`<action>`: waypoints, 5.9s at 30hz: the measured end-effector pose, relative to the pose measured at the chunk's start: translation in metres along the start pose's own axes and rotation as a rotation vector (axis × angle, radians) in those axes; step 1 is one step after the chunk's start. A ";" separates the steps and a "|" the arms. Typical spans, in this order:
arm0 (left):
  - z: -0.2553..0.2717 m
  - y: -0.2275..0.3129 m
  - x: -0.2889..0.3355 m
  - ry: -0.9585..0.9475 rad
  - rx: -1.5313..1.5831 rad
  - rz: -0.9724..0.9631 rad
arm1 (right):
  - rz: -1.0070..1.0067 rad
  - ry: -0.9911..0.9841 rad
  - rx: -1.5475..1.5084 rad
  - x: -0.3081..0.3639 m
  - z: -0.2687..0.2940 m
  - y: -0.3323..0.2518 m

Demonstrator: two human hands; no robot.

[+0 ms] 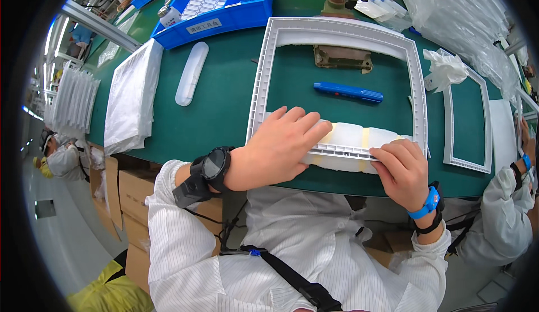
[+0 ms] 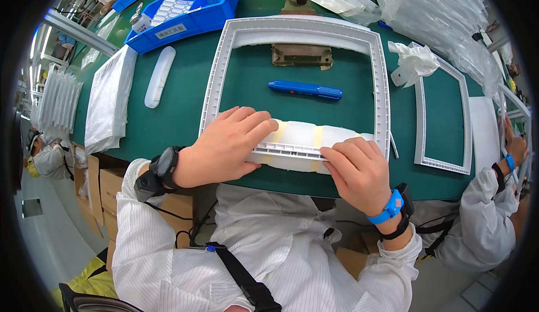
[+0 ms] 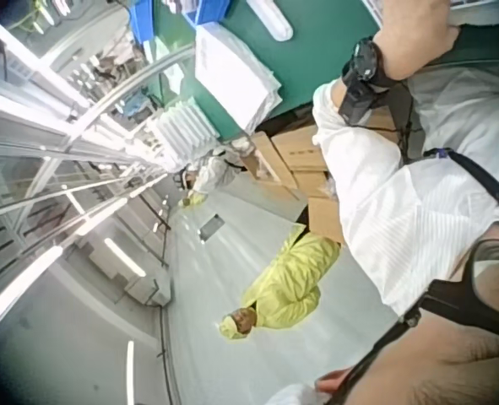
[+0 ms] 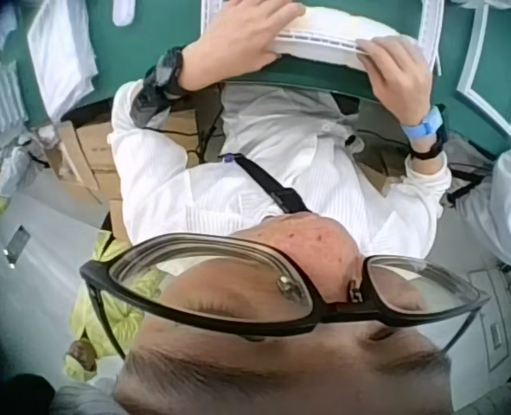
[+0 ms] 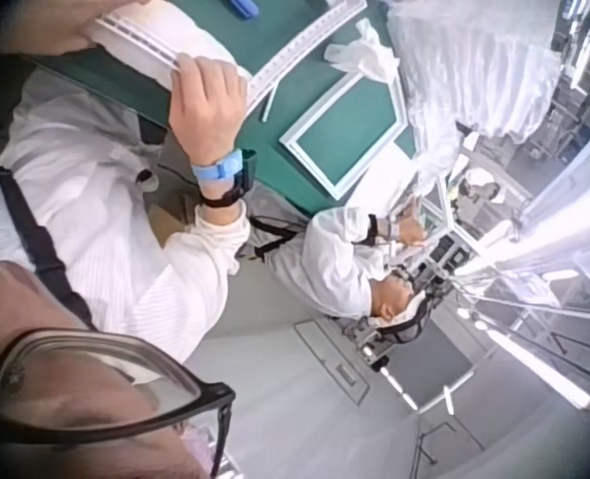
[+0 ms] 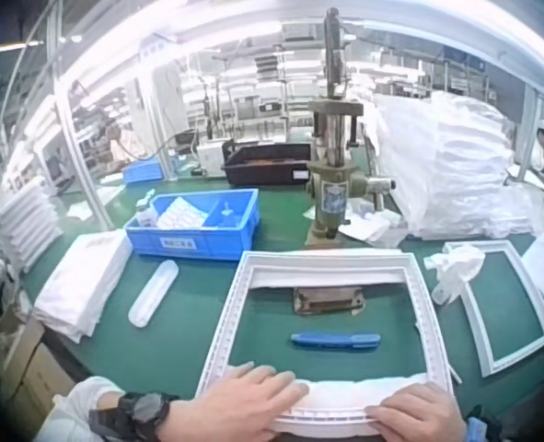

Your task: Assembling a white plastic frame by inserting small components, applying adhesive, and using a hand-press tool in a factory environment.

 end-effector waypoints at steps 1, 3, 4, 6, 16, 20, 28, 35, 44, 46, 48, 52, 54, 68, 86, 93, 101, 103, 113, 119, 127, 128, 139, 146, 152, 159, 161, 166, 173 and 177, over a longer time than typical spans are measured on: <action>-0.001 0.000 -0.001 -0.002 0.006 -0.004 | -0.006 -0.004 0.002 0.000 0.000 0.001; -0.001 -0.001 -0.003 0.004 0.016 -0.004 | -0.013 -0.003 0.011 0.002 0.001 0.002; -0.001 0.000 -0.004 0.002 0.024 -0.019 | -0.027 -0.006 0.021 0.002 0.000 0.004; 0.003 -0.002 -0.002 0.022 0.034 -0.009 | -0.009 -0.001 -0.016 0.002 -0.002 0.003; 0.011 -0.006 0.000 -0.005 0.058 -0.003 | -0.762 0.591 -0.098 0.088 0.068 0.095; 0.021 -0.005 -0.003 0.000 0.112 -0.045 | -0.724 0.061 0.265 0.064 0.030 0.116; 0.076 -0.016 -0.015 0.195 0.486 -0.032 | -0.972 0.200 0.042 0.114 0.063 0.132; 0.075 -0.020 -0.054 0.167 1.020 0.005 | -0.581 0.072 -0.629 -0.014 0.047 0.061; 0.103 -0.079 -0.052 0.494 1.650 0.001 | -0.181 -0.269 -0.368 -0.118 -0.037 0.058; 0.104 -0.083 -0.050 0.393 1.584 0.110 | -0.028 -0.319 -0.045 -0.115 -0.061 0.059; 0.099 -0.087 -0.050 0.326 1.451 0.136 | 0.032 -0.447 0.059 -0.111 -0.090 0.063; 0.075 -0.103 -0.055 0.202 1.080 0.180 | -0.156 -0.392 -0.193 -0.116 -0.067 0.075; 0.079 -0.115 -0.049 0.199 0.927 0.198 | -0.154 -0.296 -0.280 -0.132 -0.022 0.065; 0.073 -0.077 -0.050 0.182 0.617 0.092 | -0.062 -0.203 -0.247 -0.134 -0.004 0.052; 0.055 -0.077 -0.060 0.109 0.626 0.160 | -0.069 -0.253 -0.214 -0.126 -0.009 0.055; 0.050 -0.081 -0.062 0.107 0.676 0.173 | -0.093 -0.248 -0.209 -0.126 -0.011 0.056; 0.051 -0.080 -0.061 0.109 0.632 0.142 | -0.084 -0.275 -0.242 -0.125 -0.018 0.060; 0.057 -0.086 -0.061 0.114 0.681 0.194 | -0.096 -0.311 -0.279 -0.127 -0.022 0.067; 0.084 -0.073 -0.047 0.263 1.460 0.024 | -0.075 -0.571 -0.203 -0.098 -0.057 0.090; 0.078 -0.052 -0.043 0.522 1.397 -0.115 | -0.318 -0.327 -1.162 -0.111 -0.014 0.047; 0.093 -0.049 -0.037 0.379 1.069 0.032 | -0.077 -0.036 -0.324 -0.124 0.033 0.036; 0.093 -0.049 -0.037 0.376 1.067 0.031 | -0.078 -0.032 -0.325 -0.123 0.033 0.036; 0.093 -0.047 -0.037 0.426 0.962 0.030 | -0.038 -0.002 -0.215 -0.118 0.030 0.023; 0.074 -0.036 -0.044 0.362 0.919 0.001 | 0.006 0.012 -0.266 -0.115 0.016 0.011; 0.070 -0.036 -0.041 0.259 1.211 0.054 | 0.314 0.096 -0.127 -0.111 0.026 -0.010; 0.060 -0.029 -0.036 0.061 1.480 0.167 | 0.494 0.106 -0.072 -0.103 0.031 -0.025; 0.057 -0.024 -0.035 0.000 1.476 0.184 | 0.498 0.075 -0.177 -0.103 0.032 -0.023; 0.076 -0.025 -0.031 0.326 0.993 0.038 | 0.258 0.077 -0.244 -0.112 0.025 -0.010; 0.077 -0.025 -0.034 0.320 0.943 0.024 | 0.156 0.042 -0.204 -0.109 0.019 -0.010; 0.061 -0.033 -0.036 0.186 1.312 0.132 | 0.279 0.048 -0.176 -0.108 0.019 -0.019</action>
Point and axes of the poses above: each hand's wrist, its own x-axis away from the middle knuckle, its own z-axis out of the back of the hand, y = z × x, the point moved 9 cm from there along -x, towards the middle knuckle, and after that the axes turned 3 degrees about z, right-handed, at the moved point
